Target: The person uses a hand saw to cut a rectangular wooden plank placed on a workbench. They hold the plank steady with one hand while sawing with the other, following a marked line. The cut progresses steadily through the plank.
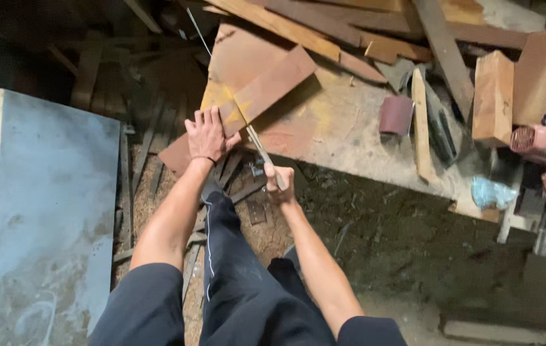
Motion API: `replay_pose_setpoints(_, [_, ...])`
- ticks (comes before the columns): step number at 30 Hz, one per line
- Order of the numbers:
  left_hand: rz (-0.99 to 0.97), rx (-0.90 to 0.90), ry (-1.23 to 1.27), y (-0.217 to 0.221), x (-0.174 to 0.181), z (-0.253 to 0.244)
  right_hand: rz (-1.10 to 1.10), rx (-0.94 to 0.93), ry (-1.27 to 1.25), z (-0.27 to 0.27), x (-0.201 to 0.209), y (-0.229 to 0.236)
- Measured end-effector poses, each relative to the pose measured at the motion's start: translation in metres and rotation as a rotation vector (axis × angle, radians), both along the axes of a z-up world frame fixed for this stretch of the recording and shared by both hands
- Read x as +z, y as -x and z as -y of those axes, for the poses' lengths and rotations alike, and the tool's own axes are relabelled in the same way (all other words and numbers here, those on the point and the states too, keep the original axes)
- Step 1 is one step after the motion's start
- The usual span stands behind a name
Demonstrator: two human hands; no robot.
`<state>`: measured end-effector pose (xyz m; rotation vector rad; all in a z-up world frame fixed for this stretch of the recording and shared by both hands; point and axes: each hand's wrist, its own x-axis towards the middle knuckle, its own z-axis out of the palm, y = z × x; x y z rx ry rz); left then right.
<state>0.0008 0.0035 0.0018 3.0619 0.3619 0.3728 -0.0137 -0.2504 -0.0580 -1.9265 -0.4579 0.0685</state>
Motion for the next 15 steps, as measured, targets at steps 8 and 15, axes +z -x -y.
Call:
replay_pose_setpoints(8, [0.015, -0.024, -0.001, -0.003, 0.001, -0.001, -0.089, 0.041, 0.067, 0.142, 0.044, 0.107])
replay_pose_setpoints(15, [-0.002, 0.000, 0.016, -0.002, 0.004, 0.000, -0.091, -0.031, -0.022, -0.013, 0.009, -0.006])
